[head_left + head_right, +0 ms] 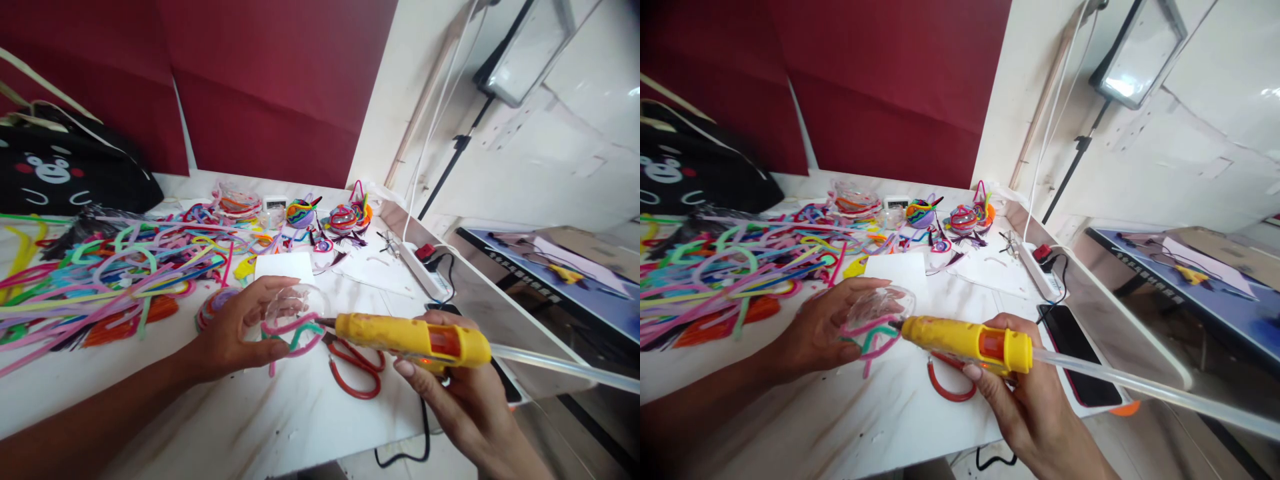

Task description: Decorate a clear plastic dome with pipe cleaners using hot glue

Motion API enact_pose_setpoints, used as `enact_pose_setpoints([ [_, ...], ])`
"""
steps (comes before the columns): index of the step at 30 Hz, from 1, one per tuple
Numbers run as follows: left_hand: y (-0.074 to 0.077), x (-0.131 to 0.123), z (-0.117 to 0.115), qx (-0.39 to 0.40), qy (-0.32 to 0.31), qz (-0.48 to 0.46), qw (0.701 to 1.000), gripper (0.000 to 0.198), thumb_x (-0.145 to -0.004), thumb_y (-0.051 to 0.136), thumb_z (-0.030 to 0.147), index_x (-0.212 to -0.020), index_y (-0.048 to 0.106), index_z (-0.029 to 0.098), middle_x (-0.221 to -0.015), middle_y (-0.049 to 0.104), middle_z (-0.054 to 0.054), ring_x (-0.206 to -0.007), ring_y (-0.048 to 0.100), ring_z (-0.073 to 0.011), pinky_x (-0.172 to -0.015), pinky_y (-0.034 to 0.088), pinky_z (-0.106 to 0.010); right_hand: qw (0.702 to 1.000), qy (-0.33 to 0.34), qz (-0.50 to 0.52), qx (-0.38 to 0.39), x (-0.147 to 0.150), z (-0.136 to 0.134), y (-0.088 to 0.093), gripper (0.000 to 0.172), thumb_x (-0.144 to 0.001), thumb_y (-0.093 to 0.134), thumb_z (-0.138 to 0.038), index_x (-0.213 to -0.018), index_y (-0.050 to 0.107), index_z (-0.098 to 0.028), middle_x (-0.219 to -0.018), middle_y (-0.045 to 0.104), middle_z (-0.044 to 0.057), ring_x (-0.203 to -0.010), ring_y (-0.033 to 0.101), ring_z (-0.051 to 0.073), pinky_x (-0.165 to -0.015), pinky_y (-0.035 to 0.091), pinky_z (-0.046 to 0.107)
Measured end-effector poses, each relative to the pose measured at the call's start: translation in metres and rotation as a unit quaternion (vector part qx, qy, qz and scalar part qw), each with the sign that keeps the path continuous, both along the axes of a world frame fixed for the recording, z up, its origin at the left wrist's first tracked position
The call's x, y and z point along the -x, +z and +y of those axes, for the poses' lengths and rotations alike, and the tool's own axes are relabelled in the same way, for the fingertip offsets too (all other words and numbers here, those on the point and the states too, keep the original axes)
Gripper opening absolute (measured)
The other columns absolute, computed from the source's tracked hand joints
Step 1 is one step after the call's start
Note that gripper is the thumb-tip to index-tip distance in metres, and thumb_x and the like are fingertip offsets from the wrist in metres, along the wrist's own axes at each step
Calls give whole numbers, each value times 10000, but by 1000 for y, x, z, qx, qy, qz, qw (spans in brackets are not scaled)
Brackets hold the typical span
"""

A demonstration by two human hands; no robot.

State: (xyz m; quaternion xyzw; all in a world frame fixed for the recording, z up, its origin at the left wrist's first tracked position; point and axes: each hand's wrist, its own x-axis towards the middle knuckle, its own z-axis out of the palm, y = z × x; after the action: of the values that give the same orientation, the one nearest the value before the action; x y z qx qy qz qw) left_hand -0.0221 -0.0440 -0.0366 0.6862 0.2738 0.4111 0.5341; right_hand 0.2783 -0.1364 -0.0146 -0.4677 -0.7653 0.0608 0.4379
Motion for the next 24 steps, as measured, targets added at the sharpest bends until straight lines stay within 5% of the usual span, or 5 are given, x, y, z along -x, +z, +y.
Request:
enact_pose_setpoints([
  [24,0,-1,1,-7,11,-3,1000,707,-691,843,424,-1303,526,271,-1335,620,-97,-1218,606,-326,-1063,471,-459,1000,15,-19,-19,5,-5,2,282,-912,620,-220,-1177,554,-290,-1100,554,66,-971,611,232,-764,582,316],
])
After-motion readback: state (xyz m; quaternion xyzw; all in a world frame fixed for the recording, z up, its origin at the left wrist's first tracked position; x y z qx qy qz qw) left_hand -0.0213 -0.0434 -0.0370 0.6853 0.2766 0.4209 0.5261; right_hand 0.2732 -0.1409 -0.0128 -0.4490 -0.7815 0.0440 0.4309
